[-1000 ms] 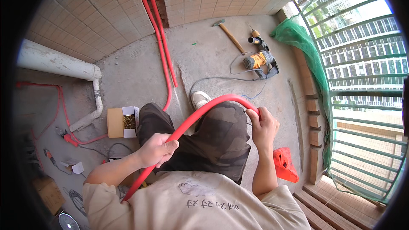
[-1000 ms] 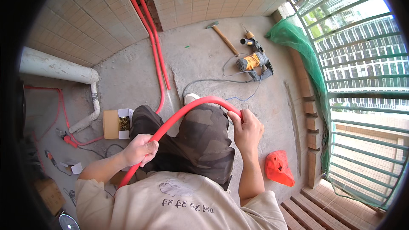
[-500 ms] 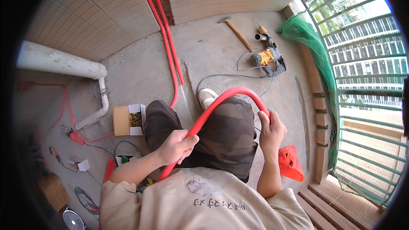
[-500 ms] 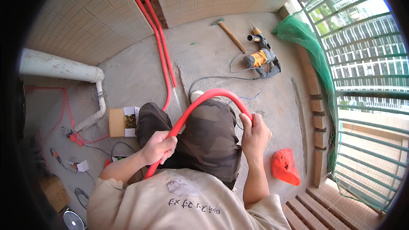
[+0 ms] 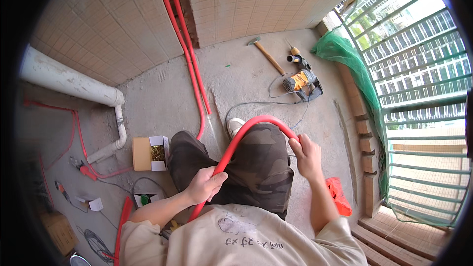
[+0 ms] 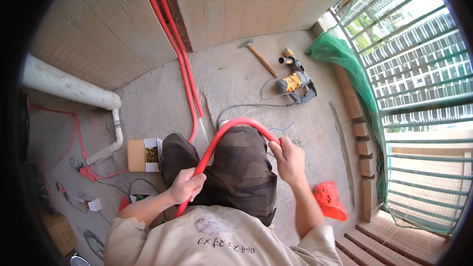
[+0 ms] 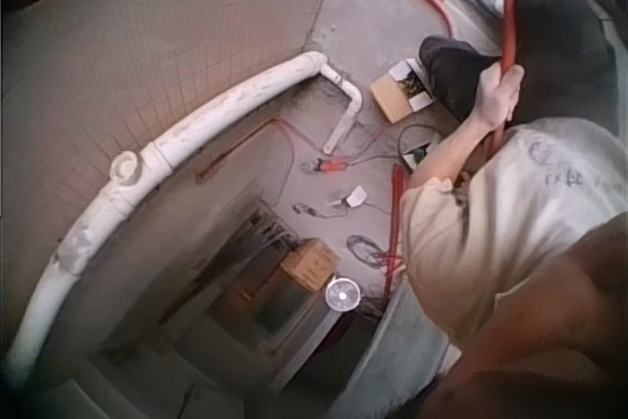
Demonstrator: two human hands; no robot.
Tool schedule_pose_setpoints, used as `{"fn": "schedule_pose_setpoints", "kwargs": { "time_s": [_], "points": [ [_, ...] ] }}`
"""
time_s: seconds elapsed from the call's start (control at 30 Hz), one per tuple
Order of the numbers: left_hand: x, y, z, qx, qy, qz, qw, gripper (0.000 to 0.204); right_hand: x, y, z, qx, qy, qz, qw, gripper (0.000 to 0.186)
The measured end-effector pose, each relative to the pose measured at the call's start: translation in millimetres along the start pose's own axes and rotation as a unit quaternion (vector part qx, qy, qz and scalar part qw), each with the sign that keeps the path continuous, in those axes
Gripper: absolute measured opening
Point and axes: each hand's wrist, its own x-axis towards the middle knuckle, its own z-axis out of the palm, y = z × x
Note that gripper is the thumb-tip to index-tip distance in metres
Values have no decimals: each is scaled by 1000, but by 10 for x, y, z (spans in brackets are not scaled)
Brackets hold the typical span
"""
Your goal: The person measures, cuts, and bends red pipes, then secures them to the wall using a hammer drill and hammer. They also use pliers to adjust the pipes.
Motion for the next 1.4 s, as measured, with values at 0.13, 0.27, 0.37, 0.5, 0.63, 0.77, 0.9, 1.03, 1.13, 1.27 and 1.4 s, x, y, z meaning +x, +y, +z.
{"fn": "schedule_pose_setpoints", "kwargs": {
  "time_s": [0.13,0.27,0.37,0.5,0.63,0.77,0.9,1.03,1.13,1.27,1.4],
  "points": [
    [-41,70,-159,11,-53,-44,998,33,675,65,-504,46,-357,-21,933,50],
    [107,88,-237,-6,-107,5,994,33,796,181,-459,268,-477,38,836,49],
    [18,159,-122,-20,-60,9,998,35,424,81,-319,402,-415,58,814,41],
    [-161,268,170,-73,-48,34,996,40,139,-56,-323,496,-384,94,773,34],
    [-164,212,229,-99,-26,72,992,35,-7,-285,-283,574,-349,113,732,30],
    [-126,240,290,-94,-17,114,989,32,-120,-476,-218,616,-309,104,717,28],
    [-97,291,311,-84,-13,160,983,34,-132,-705,-107,638,-263,86,719,28],
    [0,379,310,-138,-47,181,973,45,-136,-906,4,656,-226,82,716,29],
    [13,483,390,-168,-29,180,969,36,-123,-1046,9,674,-205,78,705,30],
    [0,559,360,-191,-56,208,958,32,-74,-1161,127,693,-178,55,696,30],
    [-1,605,279,-193,-32,233,953,33,18,-1319,322,725,-179,44,664,29]
  ]
}}
